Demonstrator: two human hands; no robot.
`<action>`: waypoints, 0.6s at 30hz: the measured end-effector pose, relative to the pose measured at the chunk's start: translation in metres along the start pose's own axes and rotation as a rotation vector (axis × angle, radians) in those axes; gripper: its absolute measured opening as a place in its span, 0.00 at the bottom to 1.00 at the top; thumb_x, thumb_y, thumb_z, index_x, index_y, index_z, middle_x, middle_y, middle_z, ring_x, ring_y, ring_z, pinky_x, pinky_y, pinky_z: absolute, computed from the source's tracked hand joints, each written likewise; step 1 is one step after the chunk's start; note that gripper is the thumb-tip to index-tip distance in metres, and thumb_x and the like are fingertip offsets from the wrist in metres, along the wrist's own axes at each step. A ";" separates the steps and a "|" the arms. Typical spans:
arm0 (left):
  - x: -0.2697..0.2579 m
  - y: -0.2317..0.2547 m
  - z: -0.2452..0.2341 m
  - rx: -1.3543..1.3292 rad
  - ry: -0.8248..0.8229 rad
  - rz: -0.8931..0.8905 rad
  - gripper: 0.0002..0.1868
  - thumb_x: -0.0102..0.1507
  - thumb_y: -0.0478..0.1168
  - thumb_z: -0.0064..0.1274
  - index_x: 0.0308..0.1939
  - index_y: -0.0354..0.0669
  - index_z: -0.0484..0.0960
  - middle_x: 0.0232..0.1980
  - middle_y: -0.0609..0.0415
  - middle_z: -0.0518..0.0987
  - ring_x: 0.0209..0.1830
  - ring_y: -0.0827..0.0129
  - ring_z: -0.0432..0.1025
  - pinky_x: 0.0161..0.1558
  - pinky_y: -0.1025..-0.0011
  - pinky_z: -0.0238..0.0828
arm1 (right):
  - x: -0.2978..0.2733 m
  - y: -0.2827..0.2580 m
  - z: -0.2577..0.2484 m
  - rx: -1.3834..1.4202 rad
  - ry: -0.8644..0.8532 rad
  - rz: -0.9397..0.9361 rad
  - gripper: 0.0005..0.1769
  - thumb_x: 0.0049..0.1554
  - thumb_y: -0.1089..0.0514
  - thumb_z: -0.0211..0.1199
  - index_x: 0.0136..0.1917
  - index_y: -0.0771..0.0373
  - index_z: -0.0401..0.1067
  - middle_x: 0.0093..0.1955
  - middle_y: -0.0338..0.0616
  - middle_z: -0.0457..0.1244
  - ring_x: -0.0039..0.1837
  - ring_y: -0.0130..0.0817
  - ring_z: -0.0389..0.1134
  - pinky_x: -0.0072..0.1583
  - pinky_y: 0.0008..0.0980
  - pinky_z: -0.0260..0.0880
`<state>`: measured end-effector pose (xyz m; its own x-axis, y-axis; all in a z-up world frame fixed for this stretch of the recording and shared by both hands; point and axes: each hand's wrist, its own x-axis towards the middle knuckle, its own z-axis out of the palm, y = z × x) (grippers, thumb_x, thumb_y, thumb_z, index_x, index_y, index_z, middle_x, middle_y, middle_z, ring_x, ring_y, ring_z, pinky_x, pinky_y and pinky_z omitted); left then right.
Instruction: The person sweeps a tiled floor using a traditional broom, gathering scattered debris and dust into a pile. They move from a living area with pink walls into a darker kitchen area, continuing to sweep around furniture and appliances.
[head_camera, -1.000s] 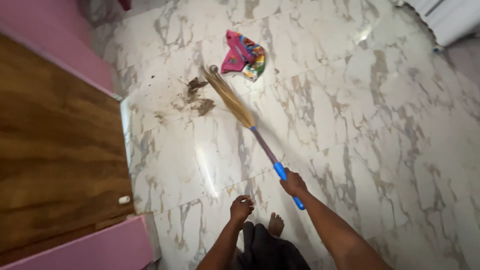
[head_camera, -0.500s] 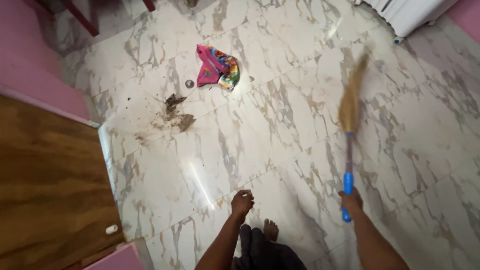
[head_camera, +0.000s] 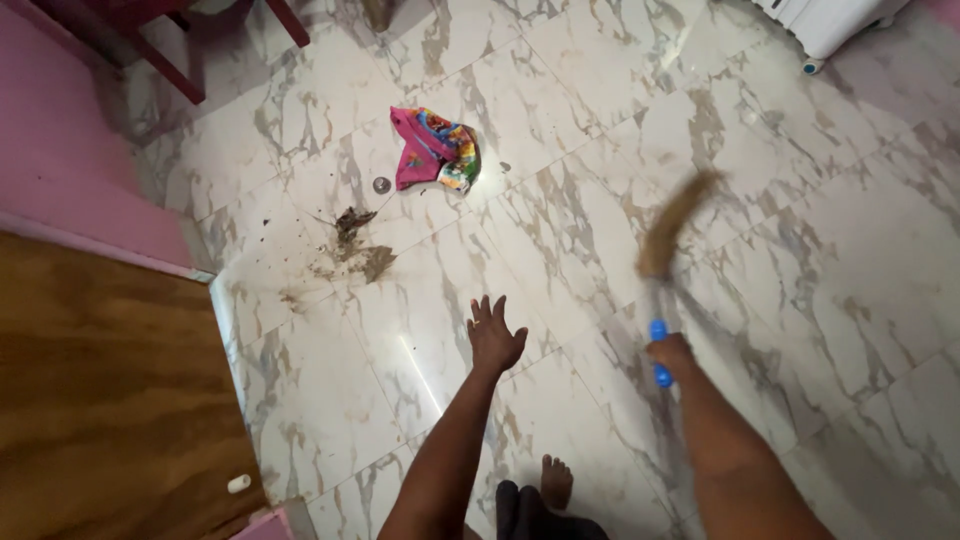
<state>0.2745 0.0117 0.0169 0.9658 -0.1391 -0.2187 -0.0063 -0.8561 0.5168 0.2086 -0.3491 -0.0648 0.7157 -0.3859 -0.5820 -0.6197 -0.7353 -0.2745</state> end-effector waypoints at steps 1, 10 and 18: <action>0.006 0.003 -0.001 0.016 0.014 0.009 0.46 0.58 0.51 0.62 0.76 0.45 0.58 0.80 0.37 0.51 0.82 0.40 0.38 0.74 0.39 0.39 | 0.002 -0.014 0.005 -0.369 -0.097 -0.266 0.22 0.44 0.47 0.72 0.46 0.64 0.80 0.47 0.53 0.72 0.51 0.48 0.74 0.54 0.45 0.75; 0.033 0.041 0.003 0.066 -0.065 0.020 0.44 0.60 0.53 0.60 0.76 0.48 0.58 0.82 0.40 0.47 0.83 0.43 0.35 0.76 0.40 0.34 | -0.051 -0.092 0.029 0.055 -0.174 -0.160 0.27 0.54 0.50 0.66 0.63 0.64 0.68 0.55 0.59 0.69 0.52 0.54 0.75 0.56 0.48 0.76; 0.061 0.061 0.016 0.050 -0.090 0.144 0.44 0.60 0.51 0.61 0.76 0.47 0.57 0.82 0.39 0.48 0.83 0.42 0.35 0.76 0.39 0.34 | -0.125 0.016 0.000 0.084 0.069 0.003 0.26 0.57 0.54 0.56 0.69 0.55 0.66 0.54 0.60 0.71 0.56 0.57 0.73 0.59 0.52 0.72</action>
